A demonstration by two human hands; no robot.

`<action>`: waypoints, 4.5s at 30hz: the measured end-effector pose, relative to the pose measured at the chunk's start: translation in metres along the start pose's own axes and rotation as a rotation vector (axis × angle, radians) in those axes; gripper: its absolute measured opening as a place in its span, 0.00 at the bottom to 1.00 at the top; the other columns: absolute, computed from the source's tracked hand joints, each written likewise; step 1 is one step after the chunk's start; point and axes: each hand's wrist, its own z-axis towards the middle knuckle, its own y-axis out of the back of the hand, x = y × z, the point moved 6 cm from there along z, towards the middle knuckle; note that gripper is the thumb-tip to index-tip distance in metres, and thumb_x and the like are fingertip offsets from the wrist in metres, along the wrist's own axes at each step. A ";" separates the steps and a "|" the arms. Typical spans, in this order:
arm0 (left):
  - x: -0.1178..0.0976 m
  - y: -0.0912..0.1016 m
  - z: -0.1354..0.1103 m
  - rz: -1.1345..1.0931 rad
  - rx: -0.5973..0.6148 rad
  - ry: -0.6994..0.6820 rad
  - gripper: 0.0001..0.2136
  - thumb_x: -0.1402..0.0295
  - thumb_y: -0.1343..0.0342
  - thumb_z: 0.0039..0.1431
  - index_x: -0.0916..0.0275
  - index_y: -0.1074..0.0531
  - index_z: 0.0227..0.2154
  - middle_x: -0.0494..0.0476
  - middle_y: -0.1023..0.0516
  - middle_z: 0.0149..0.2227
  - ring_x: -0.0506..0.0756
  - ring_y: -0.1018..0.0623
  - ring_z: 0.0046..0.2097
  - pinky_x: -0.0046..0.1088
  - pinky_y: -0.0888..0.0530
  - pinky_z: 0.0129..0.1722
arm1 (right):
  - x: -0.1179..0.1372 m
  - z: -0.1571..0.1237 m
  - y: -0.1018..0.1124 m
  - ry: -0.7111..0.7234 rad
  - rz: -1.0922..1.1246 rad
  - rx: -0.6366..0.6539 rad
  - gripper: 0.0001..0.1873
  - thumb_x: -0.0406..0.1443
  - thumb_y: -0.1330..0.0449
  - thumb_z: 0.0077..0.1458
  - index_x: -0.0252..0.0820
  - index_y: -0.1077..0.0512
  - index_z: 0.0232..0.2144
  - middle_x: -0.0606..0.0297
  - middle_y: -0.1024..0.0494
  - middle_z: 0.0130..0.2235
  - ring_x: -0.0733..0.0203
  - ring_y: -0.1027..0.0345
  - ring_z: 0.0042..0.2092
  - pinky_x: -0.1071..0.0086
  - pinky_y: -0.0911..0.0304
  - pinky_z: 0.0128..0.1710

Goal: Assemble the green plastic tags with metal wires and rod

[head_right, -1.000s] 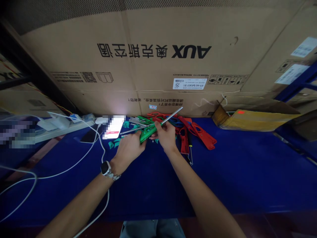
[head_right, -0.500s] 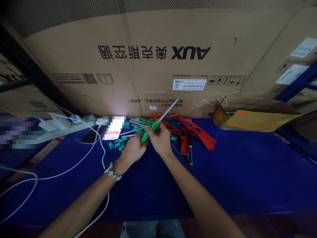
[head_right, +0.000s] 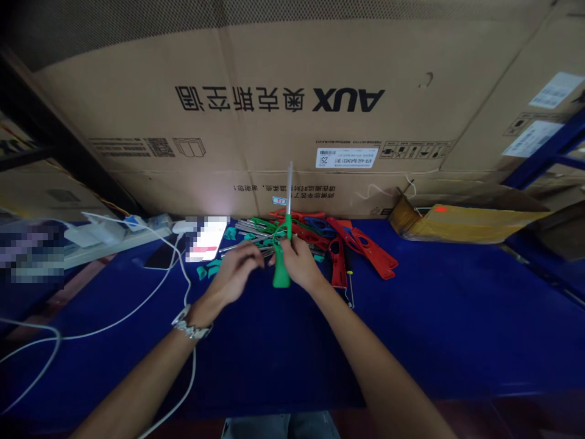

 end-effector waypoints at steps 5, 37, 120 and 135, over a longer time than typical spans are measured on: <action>0.017 0.008 0.007 -0.650 -0.095 0.232 0.17 0.50 0.42 0.59 0.61 0.23 0.36 0.57 0.21 0.40 0.58 0.24 0.42 0.32 0.29 0.37 | 0.001 -0.017 -0.029 -0.213 0.309 0.402 0.15 0.40 0.53 0.58 0.45 0.39 0.21 0.69 0.35 0.12 0.62 0.40 0.14 0.69 0.37 0.17; 0.013 0.005 0.003 -0.929 -0.053 0.177 0.13 0.59 0.34 0.55 0.62 0.23 0.39 0.55 0.18 0.39 0.54 0.19 0.42 0.29 0.23 0.41 | 0.012 -0.019 -0.014 0.080 -0.055 0.334 0.15 0.52 0.52 0.66 0.49 0.42 0.38 0.81 0.35 0.18 0.69 0.46 0.12 0.78 0.51 0.11; 0.005 0.006 0.002 -1.181 0.080 0.268 0.17 0.66 0.42 0.59 0.64 0.25 0.50 0.64 0.18 0.48 0.62 0.19 0.49 0.45 0.20 0.48 | 0.026 -0.034 -0.014 0.548 -0.792 0.021 0.29 0.46 0.42 0.64 0.49 0.39 0.65 0.56 0.21 0.54 0.47 0.20 0.45 0.58 0.24 0.41; 0.008 0.013 0.004 -1.111 -0.054 0.240 0.20 0.51 0.43 0.63 0.65 0.25 0.46 0.67 0.17 0.46 0.60 0.16 0.42 0.40 0.18 0.43 | 0.028 -0.040 -0.015 0.690 -0.789 -0.107 0.26 0.43 0.42 0.64 0.44 0.32 0.62 0.56 0.20 0.46 0.51 0.20 0.43 0.60 0.23 0.42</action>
